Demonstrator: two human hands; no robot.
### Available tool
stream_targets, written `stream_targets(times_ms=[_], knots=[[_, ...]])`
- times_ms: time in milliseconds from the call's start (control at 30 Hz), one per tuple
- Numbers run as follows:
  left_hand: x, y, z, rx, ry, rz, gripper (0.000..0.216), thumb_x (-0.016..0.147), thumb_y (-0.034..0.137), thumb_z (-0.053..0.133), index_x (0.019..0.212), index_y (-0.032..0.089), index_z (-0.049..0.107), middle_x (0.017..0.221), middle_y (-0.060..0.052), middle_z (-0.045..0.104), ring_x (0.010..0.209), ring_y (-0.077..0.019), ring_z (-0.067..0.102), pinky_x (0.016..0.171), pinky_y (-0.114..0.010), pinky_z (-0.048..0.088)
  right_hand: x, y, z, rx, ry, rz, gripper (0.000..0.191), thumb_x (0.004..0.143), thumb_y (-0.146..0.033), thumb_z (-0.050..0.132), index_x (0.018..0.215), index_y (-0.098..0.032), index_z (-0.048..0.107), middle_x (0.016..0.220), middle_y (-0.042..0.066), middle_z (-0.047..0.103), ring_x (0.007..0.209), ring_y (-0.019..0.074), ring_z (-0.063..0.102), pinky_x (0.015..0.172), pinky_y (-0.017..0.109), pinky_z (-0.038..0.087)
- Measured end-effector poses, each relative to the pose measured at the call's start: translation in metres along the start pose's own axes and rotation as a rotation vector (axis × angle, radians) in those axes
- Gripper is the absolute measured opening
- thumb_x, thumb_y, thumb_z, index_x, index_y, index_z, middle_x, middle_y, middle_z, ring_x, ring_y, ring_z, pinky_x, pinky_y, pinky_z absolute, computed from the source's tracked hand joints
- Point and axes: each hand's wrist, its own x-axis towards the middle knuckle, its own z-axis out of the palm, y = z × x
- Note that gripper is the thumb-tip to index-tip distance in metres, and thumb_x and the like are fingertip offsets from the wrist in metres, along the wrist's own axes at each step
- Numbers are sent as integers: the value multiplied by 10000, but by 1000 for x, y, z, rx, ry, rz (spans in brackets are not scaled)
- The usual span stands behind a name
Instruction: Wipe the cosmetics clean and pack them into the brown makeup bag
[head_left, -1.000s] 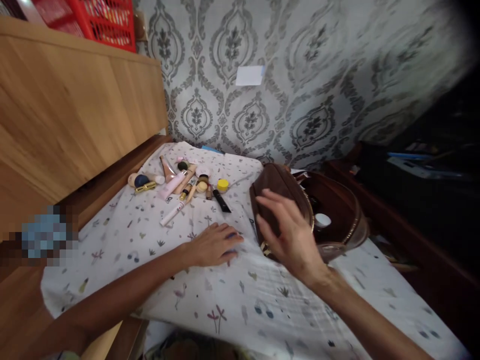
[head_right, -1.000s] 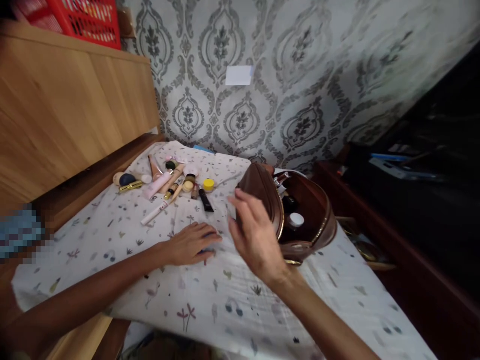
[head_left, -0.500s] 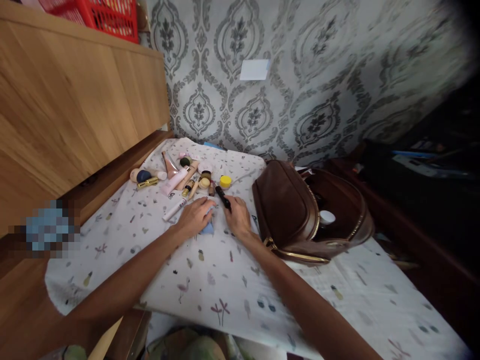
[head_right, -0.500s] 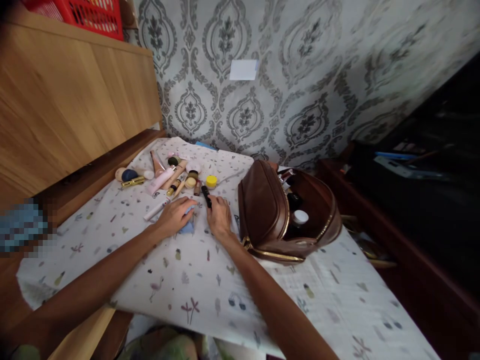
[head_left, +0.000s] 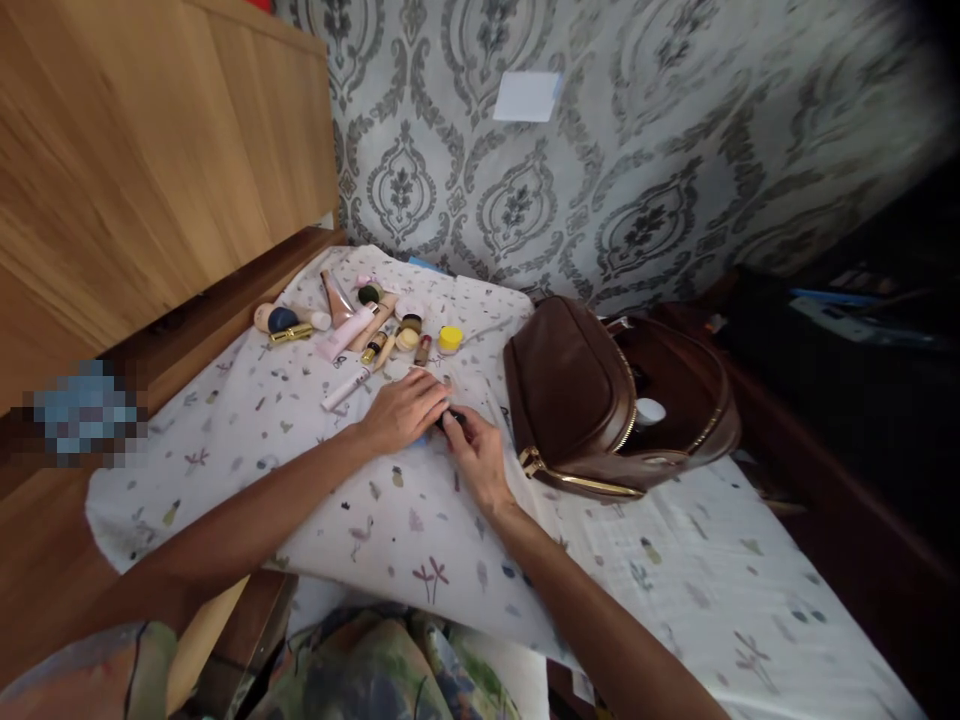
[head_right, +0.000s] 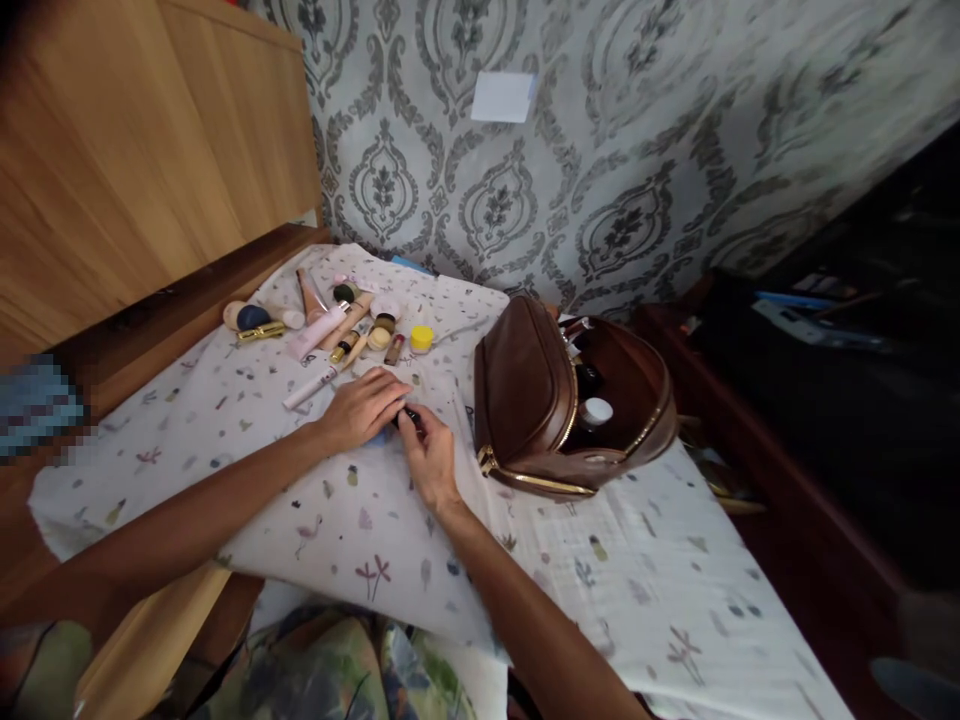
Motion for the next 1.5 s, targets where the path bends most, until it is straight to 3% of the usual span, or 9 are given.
stream_targets(times_ms=[133,300,433,567,800,1033,1200,1300,1500], knots=[[3,-13,-3,-14,14,-145,329,1034,369,417,902,193,663,920,-88,670,1021,-250,578,927,-365,460,3,-4,-3,82,2,33,440,850,-581,566,978,-180,694,721,39,664,639,187,572,605,318,464],[8,-38,-2,-397,233,-493,332,946,360,588,655,200,606,641,-5,554,727,-189,554,782,-287,430,6,-4,-8,266,33,58,400,814,-565,643,929,-185,691,711,43,676,652,186,580,608,309,455],[11,-48,3,-508,299,-565,435,970,488,527,681,188,652,589,5,546,584,-149,512,602,-250,402,8,-3,-8,433,8,146,416,753,-576,713,900,-187,688,764,52,708,709,190,629,614,293,461],[14,-46,3,-840,460,-800,478,886,613,626,681,180,633,529,34,495,404,-82,378,414,-226,276,11,-1,-9,493,-126,192,485,702,-560,771,992,-178,704,827,56,734,744,182,656,596,271,463],[17,-36,1,-1165,604,-915,345,931,511,609,831,182,607,645,29,591,527,-97,534,506,-209,420,13,3,-9,368,-196,115,425,726,-490,771,997,-174,687,747,10,697,635,152,636,530,253,438],[15,-14,13,-1238,421,-950,561,866,761,521,922,207,586,730,0,642,634,-153,637,555,-253,499,7,7,-3,176,-191,-5,207,803,-367,665,915,-209,592,663,-41,641,624,145,580,610,269,443],[9,12,16,-1162,230,-695,569,810,697,666,1134,233,613,994,-23,706,1005,-184,672,869,-278,534,10,9,-5,134,-86,-59,181,807,-326,622,929,-218,543,630,-63,566,605,140,524,614,270,416],[5,19,19,-1061,62,-578,487,838,608,694,1144,236,622,1055,-16,686,1072,-181,627,986,-288,479,13,9,-8,172,-31,-76,165,812,-310,597,935,-224,528,623,-70,540,579,134,502,584,262,403],[5,12,21,-1071,109,-586,408,832,539,709,1040,197,627,923,1,632,866,-152,606,823,-253,486,15,10,-12,59,-15,-145,169,812,-311,650,942,-203,651,820,14,672,706,156,591,641,279,458]])
